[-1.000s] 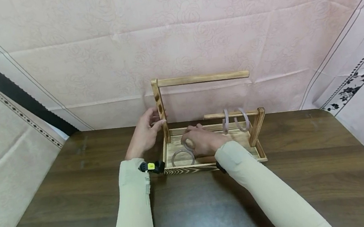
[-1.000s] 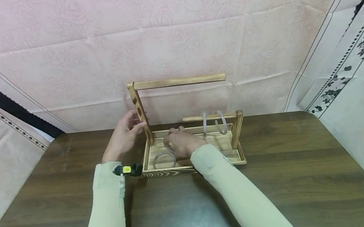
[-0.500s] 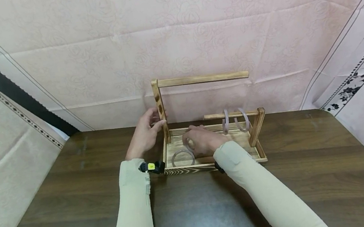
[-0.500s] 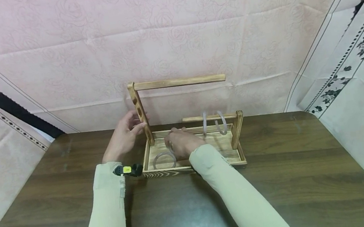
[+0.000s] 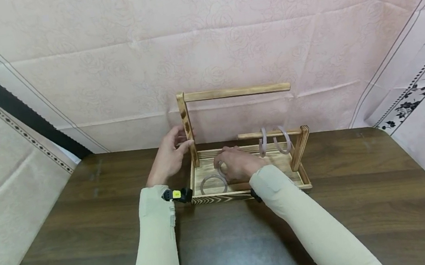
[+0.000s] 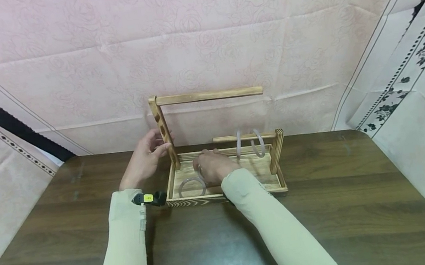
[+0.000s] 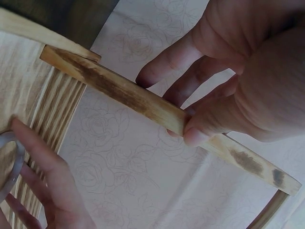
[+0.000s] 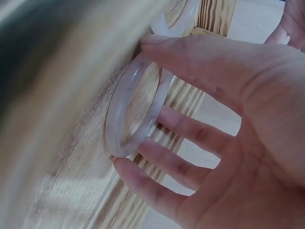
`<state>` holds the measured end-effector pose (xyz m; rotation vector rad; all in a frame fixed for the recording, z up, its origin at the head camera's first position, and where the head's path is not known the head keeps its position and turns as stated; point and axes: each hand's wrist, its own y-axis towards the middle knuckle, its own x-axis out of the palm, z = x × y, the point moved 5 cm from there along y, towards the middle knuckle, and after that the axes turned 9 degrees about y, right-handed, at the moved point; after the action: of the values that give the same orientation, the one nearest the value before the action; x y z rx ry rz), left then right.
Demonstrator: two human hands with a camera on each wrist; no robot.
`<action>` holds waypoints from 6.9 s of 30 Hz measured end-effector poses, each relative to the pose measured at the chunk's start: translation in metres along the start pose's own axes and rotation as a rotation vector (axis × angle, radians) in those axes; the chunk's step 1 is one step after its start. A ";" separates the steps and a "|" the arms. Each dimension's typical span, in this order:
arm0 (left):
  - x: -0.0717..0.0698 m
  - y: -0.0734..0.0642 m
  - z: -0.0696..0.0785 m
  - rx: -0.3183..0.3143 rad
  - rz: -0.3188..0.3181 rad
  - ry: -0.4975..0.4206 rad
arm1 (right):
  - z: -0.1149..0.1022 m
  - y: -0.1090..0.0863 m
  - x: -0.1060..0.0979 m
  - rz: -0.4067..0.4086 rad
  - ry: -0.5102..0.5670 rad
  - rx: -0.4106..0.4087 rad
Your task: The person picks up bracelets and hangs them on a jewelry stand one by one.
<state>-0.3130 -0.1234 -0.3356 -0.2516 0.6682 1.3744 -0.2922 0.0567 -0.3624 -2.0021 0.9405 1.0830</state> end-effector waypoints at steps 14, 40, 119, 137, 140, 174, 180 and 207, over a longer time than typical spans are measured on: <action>0.000 -0.001 0.001 0.010 0.008 0.001 | 0.002 -0.002 0.002 0.013 -0.032 0.068; 0.002 0.001 0.002 0.016 0.004 0.005 | 0.003 -0.008 -0.005 0.055 0.031 -0.007; 0.001 -0.003 0.005 0.005 0.003 0.033 | -0.032 -0.042 -0.031 0.182 0.202 -0.235; 0.002 -0.004 0.004 -0.001 0.008 0.049 | -0.044 -0.053 -0.041 0.225 0.173 -0.280; 0.002 -0.004 0.004 -0.003 0.007 0.051 | -0.044 -0.054 -0.043 0.231 0.177 -0.279; 0.003 -0.002 0.001 -0.002 0.014 0.051 | -0.049 -0.076 -0.066 0.356 0.188 -0.427; 0.002 -0.001 -0.001 -0.014 0.011 0.038 | -0.045 -0.080 -0.071 0.386 0.212 -0.424; 0.002 0.000 0.001 0.008 0.016 0.032 | -0.031 -0.089 -0.090 0.537 0.244 -0.505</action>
<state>-0.3121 -0.1212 -0.3361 -0.2626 0.7032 1.3853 -0.2416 0.1030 -0.2516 -2.3945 1.5121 1.5019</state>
